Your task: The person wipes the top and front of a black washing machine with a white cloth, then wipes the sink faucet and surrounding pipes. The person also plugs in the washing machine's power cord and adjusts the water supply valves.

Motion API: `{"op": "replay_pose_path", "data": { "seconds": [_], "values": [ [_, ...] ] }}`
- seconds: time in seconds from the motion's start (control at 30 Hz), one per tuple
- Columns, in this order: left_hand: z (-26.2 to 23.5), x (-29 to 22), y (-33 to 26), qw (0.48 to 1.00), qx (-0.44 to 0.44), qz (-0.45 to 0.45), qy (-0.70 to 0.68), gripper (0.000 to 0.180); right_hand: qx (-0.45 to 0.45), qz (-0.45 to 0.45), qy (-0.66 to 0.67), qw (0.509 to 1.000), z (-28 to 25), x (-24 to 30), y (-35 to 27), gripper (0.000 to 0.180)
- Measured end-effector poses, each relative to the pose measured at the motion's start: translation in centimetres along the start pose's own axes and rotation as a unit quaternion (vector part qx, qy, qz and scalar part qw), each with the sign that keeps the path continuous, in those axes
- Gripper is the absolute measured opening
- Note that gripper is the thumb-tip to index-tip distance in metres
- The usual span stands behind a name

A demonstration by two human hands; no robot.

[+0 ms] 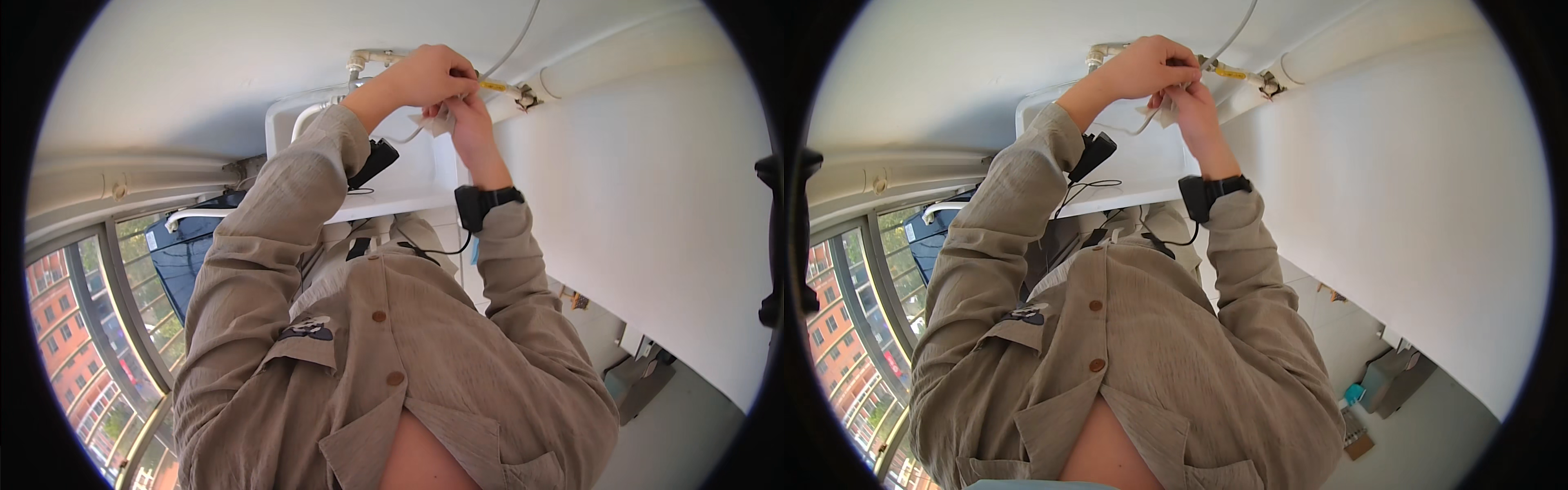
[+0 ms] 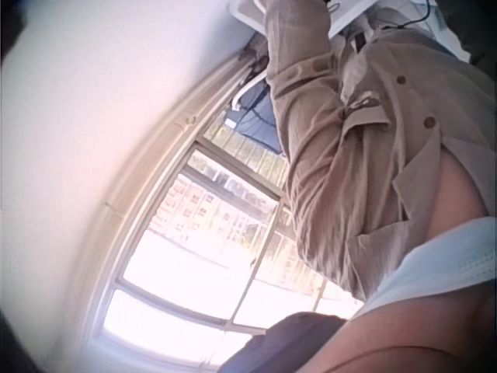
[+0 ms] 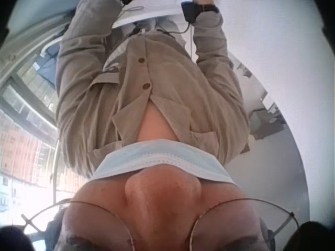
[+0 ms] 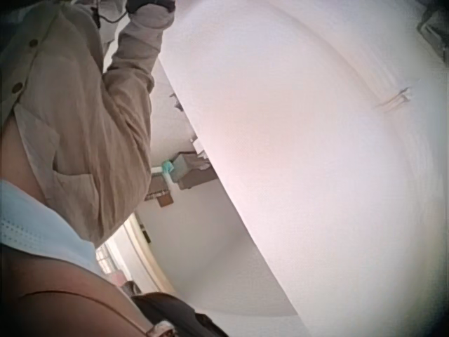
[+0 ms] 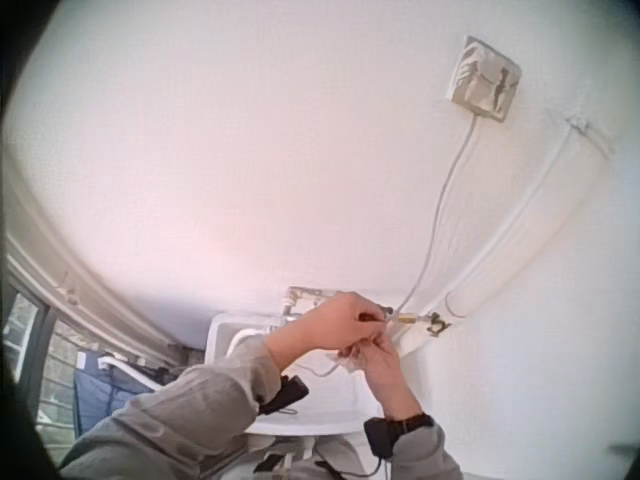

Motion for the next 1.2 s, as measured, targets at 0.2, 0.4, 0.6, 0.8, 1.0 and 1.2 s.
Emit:
{"op": "replay_pose_path", "data": {
  "seconds": [0.2,0.4,0.6,0.8,1.0,1.2],
  "values": [
    [-1.2,-2.3,1.9,0.979,-0.13,0.116,0.105,0.033,0.013,-0.01,0.037,0.999,0.4,-1.7,0.3,0.042],
    [-2.4,-3.1,2.2,0.959,-0.196,0.178,0.104,0.027,-0.045,-0.032,-0.039,0.998,1.6,-9.7,-2.5,0.047],
    [-3.5,-2.9,2.4,0.974,-0.177,0.136,0.033,0.029,-0.004,0.038,-0.187,0.982,2.2,-14.8,-3.1,0.033],
    [-3.8,-2.0,0.8,0.98,-0.167,0.106,0.037,0.029,0.112,-0.075,-0.173,0.976,2.5,-8.0,-0.9,0.022],
    [-6.2,-1.5,1.6,0.983,-0.178,0.048,0.015,0.029,0.119,0.072,-0.197,0.971,4.0,-8.4,-2.1,0.029],
    [-8.0,-1.6,1.6,0.967,-0.22,0.121,0.051,0.03,0.129,0.038,-0.074,0.988,5.7,-5.9,-4.2,0.03]
  ]
}}
Point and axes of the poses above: each hand's wrist, its own y-axis towards the middle knuckle, its own z-axis out of the palm, x = y × z, the point moved 6 cm from there along y, towards the middle knuckle, and after that the axes turned 2 degrees about y, right-handed, at the moved point
